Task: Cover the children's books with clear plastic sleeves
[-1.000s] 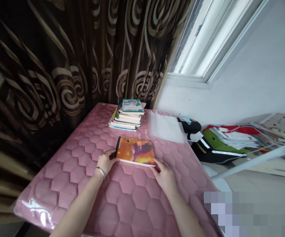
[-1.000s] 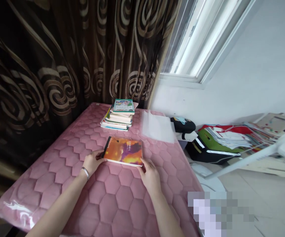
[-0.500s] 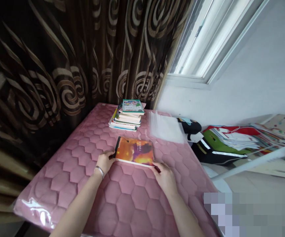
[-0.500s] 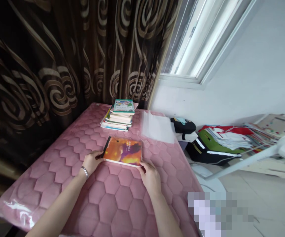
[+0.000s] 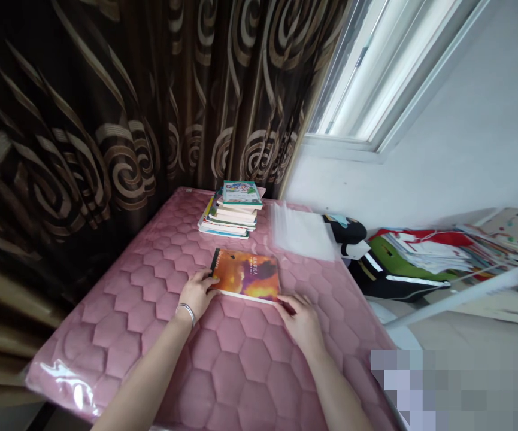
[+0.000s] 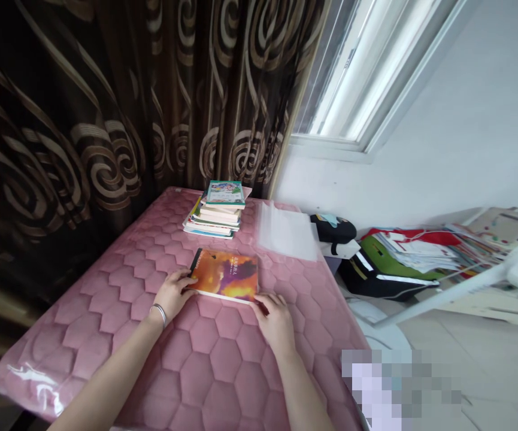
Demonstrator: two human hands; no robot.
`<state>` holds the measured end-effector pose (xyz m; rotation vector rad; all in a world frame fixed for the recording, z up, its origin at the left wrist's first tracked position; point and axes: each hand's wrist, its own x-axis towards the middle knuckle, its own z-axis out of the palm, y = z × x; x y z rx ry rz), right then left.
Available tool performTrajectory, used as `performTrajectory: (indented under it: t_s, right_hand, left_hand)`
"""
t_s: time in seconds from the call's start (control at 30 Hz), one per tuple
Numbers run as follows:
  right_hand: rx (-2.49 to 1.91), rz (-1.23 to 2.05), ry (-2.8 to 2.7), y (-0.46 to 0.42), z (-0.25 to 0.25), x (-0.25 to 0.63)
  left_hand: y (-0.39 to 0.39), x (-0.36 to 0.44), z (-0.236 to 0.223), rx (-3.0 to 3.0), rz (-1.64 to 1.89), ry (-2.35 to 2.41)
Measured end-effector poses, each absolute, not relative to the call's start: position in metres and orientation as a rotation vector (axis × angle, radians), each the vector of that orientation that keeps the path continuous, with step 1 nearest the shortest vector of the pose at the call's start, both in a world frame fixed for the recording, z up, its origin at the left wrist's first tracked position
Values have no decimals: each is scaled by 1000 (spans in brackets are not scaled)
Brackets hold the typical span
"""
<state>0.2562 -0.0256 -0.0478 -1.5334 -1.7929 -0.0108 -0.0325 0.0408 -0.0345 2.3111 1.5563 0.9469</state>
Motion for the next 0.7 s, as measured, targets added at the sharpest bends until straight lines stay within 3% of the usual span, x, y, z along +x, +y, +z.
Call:
performTrajectory:
  t_s: [0.7]
  right_hand:
    - [-1540, -102, -1880, -21, -53, 253]
  left_hand:
    - [44, -41, -32, 2160, 965, 1527]
